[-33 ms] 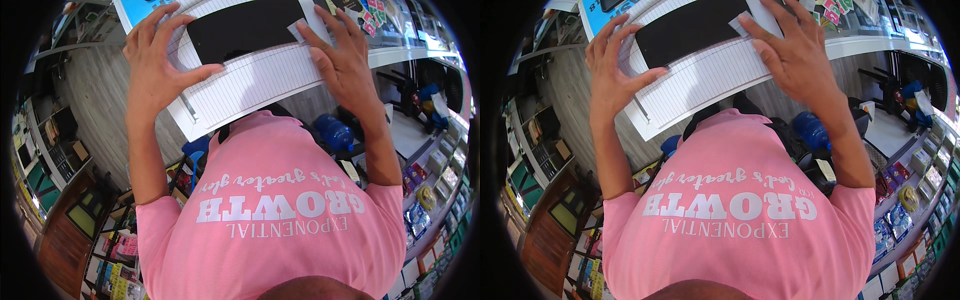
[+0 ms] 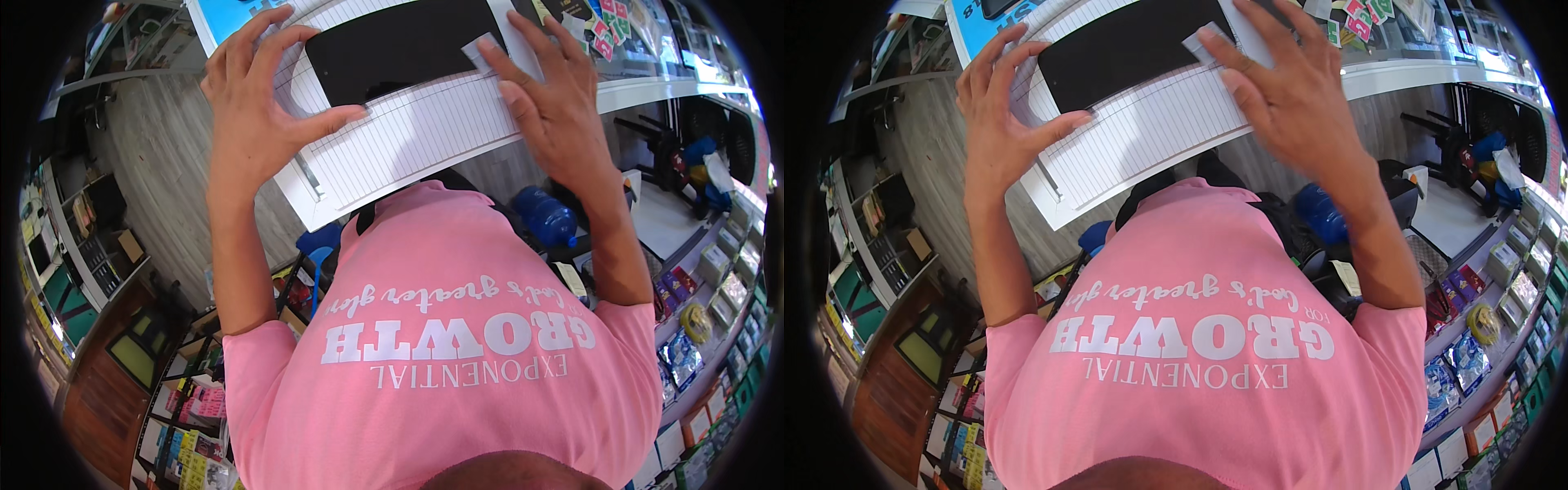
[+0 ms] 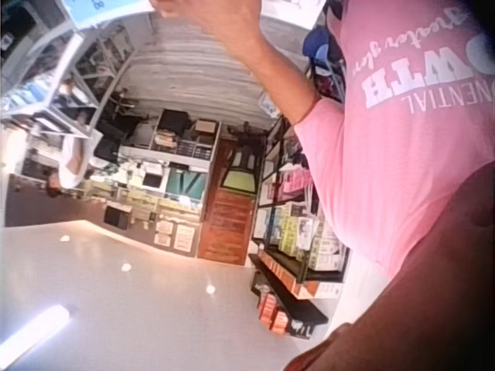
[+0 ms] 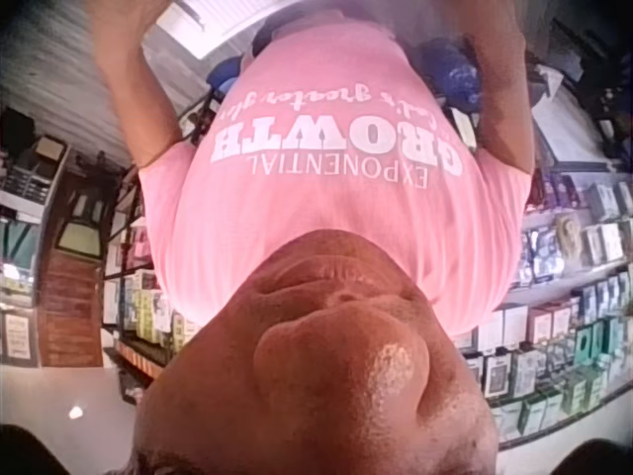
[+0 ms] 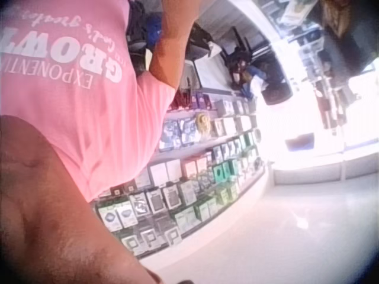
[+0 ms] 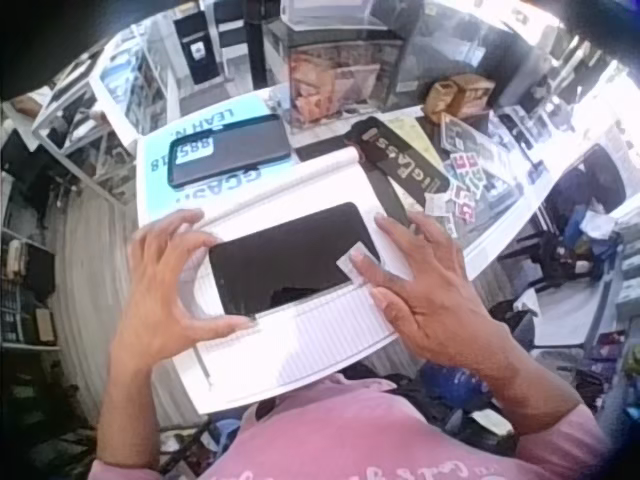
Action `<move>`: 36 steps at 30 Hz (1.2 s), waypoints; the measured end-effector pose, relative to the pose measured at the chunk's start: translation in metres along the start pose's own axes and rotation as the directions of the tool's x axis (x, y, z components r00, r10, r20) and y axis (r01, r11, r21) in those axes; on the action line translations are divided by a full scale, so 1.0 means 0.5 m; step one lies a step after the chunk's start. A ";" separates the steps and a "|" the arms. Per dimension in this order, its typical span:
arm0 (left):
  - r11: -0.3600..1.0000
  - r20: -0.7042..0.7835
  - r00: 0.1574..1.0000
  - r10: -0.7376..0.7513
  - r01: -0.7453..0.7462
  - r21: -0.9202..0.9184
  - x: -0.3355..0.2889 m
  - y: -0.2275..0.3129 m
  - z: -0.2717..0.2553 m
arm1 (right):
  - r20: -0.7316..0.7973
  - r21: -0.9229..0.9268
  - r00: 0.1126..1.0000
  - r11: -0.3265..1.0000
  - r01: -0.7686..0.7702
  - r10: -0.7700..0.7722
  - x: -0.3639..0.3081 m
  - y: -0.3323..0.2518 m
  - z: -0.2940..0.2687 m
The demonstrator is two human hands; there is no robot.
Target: The person repeatedly wipes a black smartphone screen with a small white wipe while holding the phone steady on a notepad. The person occasionally lifts the phone, repositions it, and continues wiping the same screen area multiple times.
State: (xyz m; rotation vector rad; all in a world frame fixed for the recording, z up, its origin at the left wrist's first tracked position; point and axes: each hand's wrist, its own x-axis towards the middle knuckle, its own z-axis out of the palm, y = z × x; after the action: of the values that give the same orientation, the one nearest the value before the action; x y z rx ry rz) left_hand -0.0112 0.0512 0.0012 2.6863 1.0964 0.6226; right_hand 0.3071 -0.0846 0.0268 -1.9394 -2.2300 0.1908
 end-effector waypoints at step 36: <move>0.996 -0.005 0.998 -0.069 0.068 -0.064 0.005 0.002 -0.022 | -0.203 -0.029 0.971 0.992 0.124 -0.127 0.160 -0.196 0.066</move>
State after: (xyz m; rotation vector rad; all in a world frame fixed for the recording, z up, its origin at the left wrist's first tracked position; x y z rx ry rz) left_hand -0.0138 0.0521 0.0124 2.5831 1.1451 0.6444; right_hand 0.1946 -0.0187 0.0198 -1.7300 -2.2133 -0.0434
